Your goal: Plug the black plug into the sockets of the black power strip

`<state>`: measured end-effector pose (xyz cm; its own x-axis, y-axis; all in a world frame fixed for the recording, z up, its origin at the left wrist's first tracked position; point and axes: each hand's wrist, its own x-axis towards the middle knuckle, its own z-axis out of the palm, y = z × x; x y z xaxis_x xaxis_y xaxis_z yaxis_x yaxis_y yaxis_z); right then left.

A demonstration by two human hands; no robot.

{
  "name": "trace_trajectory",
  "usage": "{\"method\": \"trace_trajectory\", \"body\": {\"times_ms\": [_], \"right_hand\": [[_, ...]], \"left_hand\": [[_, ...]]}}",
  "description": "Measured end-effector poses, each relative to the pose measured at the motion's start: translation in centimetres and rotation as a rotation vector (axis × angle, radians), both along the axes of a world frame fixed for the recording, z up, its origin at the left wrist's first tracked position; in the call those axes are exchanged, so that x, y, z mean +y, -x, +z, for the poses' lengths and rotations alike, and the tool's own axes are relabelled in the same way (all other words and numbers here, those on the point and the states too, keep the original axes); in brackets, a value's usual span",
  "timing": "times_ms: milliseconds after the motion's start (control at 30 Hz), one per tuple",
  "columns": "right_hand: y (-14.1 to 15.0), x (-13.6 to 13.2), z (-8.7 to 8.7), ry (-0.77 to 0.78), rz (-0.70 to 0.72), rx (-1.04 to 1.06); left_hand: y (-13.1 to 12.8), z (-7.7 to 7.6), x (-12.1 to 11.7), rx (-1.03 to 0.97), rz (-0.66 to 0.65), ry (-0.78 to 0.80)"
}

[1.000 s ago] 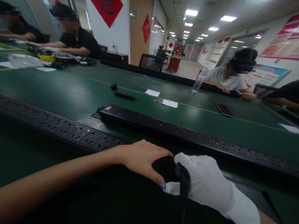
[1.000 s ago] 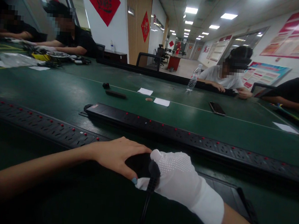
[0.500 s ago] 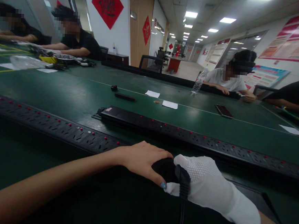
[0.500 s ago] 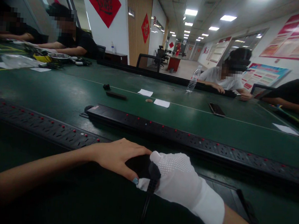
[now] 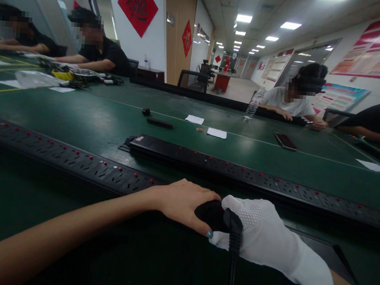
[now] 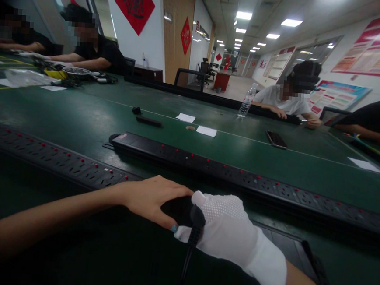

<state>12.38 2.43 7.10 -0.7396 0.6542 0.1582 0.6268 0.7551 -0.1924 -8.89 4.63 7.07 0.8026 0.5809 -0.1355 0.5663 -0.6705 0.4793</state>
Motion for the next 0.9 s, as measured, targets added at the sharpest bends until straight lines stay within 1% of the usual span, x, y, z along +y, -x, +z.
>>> {"method": "trace_trajectory", "body": {"times_ms": [200,300,433,567,733,900], "right_hand": [[0.25,-0.45,0.42,0.036,-0.055,-0.022],[0.34,-0.52,0.63,0.064,-0.059,-0.041],[0.32,-0.48,0.54,0.071,-0.078,-0.031],[0.27,-0.43,0.26,0.062,-0.065,0.005],[0.22,-0.38,0.28,0.059,-0.039,0.007],[0.27,-0.35,0.31,0.08,-0.04,0.022]], "left_hand": [[-0.12,0.16,-0.1,-0.012,-0.001,0.004],[-0.16,0.16,-0.13,0.002,0.011,-0.008],[-0.25,0.07,-0.2,0.002,0.01,-0.016],[-0.36,0.11,-0.32,-0.003,0.019,-0.05],[-0.43,0.34,-0.32,-0.005,0.01,-0.017],[-0.33,0.08,-0.23,-0.021,0.007,-0.031]]}}
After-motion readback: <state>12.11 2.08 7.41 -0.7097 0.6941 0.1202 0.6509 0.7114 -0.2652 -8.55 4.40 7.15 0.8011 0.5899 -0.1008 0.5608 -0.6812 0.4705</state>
